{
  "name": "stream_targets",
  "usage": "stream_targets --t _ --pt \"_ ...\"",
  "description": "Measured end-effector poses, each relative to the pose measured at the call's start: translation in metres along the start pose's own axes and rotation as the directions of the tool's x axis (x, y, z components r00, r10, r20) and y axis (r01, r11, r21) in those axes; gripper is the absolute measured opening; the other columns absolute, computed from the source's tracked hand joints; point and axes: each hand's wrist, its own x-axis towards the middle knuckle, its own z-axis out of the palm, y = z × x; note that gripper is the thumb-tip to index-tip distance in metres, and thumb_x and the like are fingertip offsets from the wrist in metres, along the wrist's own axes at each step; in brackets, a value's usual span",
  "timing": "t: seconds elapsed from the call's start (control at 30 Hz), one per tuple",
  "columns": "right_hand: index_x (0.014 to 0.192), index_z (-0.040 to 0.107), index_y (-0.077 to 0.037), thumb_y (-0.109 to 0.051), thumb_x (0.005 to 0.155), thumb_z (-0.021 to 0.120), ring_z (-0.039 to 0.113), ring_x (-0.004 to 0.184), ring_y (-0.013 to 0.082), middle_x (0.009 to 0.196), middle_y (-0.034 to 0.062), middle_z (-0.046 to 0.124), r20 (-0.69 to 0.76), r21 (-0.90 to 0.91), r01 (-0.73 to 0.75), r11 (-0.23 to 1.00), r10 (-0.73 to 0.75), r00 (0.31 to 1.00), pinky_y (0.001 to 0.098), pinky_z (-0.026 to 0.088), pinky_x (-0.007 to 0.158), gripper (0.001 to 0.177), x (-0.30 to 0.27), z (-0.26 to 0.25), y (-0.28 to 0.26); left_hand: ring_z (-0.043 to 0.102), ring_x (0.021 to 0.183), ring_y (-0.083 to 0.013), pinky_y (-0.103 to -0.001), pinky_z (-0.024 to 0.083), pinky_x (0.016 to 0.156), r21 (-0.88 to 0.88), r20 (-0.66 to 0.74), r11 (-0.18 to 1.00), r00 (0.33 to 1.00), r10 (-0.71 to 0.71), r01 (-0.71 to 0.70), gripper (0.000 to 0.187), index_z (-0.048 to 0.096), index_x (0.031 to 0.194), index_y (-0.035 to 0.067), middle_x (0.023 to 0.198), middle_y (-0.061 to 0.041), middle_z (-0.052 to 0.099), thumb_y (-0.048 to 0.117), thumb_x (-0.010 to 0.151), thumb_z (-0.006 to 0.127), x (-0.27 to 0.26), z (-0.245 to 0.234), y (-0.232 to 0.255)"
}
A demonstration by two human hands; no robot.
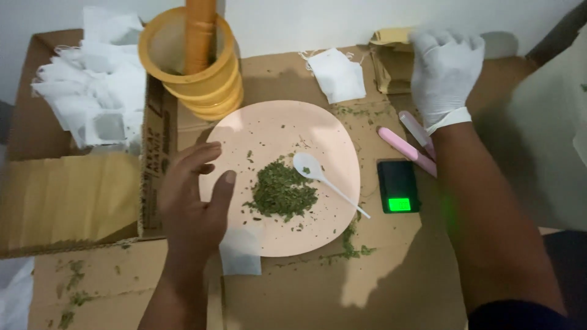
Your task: Filling small filter bags with loose tea leaves and sealing them using a heat sealer.
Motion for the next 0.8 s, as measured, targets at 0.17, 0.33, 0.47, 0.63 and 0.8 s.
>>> stream_targets --t 0.17,0.33,0.47,0.63,0.8 --pt "0.104 0.080 -0.032 -0.009 0.097 0.070 0.062 0.082 0.0196 0.093 -0.0077 0.072 0.160 0.242 -0.061 0.968 0.022 0.987 0.0393 0.039 0.091 0.026 -0.021 -0.001 -0.005 0.064 0.114 -0.0345 -0.039 0.059 0.084 0.061 0.029 0.998 0.999 0.031 -0.033 0.024 0.059 0.121 -0.005 0.120 -0.024 0.065 0.002 0.099 0.065 -0.004 0.002 -0.003" --pt "0.109 0.083 -0.024 -0.009 0.097 0.067 0.069 0.101 0.0210 0.110 -0.0029 0.079 0.354 0.464 -0.299 0.834 0.135 0.925 0.0464 0.038 0.097 0.024 -0.012 -0.021 -0.006 0.064 0.114 -0.0329 -0.038 0.056 0.086 0.011 0.011 1.000 1.000 -0.008 0.008 0.023 0.060 0.119 -0.004 0.119 -0.023 0.065 -0.002 0.096 0.066 -0.002 0.003 -0.002" --pt "0.112 0.078 -0.001 0.014 0.094 0.069 0.070 0.100 0.0325 0.110 0.0157 0.077 0.000 0.662 -0.168 0.730 0.224 0.975 0.0406 0.053 0.090 0.025 0.019 -0.082 -0.019 0.065 0.113 -0.0331 -0.039 0.056 0.084 0.016 -0.003 1.000 1.000 0.025 -0.025 0.021 0.060 0.118 -0.003 0.119 -0.023 0.065 0.001 0.098 0.065 -0.003 0.002 0.001" --pt "0.118 0.072 0.006 0.015 0.104 0.060 0.069 0.096 0.0272 0.108 0.0178 0.073 0.062 0.760 -0.226 0.609 0.279 0.958 0.0365 0.055 0.085 0.021 0.048 -0.186 -0.077 0.066 0.117 -0.0343 -0.042 0.057 0.088 0.036 -0.048 0.992 0.991 0.124 -0.122 0.025 0.057 0.125 0.004 0.124 -0.022 0.065 0.010 0.102 0.065 -0.005 0.001 -0.002" --pt "0.111 0.074 -0.010 -0.003 0.093 0.061 0.073 0.101 0.0166 0.106 0.0052 0.077 0.649 0.730 -0.682 -0.041 0.355 0.673 0.0276 0.060 0.093 0.023 0.057 -0.247 -0.153 0.049 0.142 -0.0348 -0.047 0.050 0.108 -0.190 0.067 0.961 0.979 -0.192 0.201 0.071 0.031 0.150 0.003 0.153 -0.018 0.045 0.036 0.096 0.064 -0.003 -0.004 0.004"
